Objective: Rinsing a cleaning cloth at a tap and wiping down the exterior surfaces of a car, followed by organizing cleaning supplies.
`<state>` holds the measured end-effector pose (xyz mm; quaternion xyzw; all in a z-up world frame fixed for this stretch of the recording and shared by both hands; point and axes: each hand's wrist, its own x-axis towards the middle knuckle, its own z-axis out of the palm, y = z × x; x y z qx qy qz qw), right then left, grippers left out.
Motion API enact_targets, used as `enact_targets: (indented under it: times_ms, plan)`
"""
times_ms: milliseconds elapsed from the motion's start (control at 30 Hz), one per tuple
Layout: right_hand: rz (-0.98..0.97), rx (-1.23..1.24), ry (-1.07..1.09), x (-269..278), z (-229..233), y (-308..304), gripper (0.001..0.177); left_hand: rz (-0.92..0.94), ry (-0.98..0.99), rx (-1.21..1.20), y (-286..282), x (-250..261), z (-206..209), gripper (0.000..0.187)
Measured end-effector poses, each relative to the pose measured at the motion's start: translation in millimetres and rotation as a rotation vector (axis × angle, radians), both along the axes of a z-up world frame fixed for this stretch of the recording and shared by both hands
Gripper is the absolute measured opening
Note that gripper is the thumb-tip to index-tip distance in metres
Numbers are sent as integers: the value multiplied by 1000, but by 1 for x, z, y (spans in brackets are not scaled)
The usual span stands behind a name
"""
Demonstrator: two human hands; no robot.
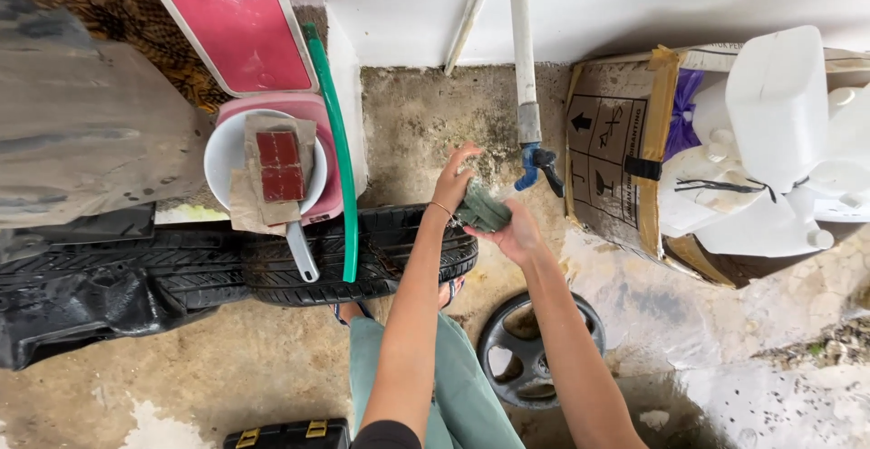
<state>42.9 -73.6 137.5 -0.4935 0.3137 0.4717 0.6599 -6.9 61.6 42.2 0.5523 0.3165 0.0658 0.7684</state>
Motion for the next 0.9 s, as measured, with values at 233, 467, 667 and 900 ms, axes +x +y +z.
enact_targets:
  times_ms: [233,467,667,900]
  plan:
    - [44,23,-156,17,-52,-11,35,40,217,-889,-27,-13,27,86]
    - [612,-746,-709,-12,-29,-5,58,268,-35,-1030,-51,-6,9,55]
    - [952,-596,-1553,3,-39,-45,64,-94,126,-868,-34,-23,-14,32]
    - [1773,-152,-1882,9,16,-15,77,-622,342,-343,-30,-25,16,93]
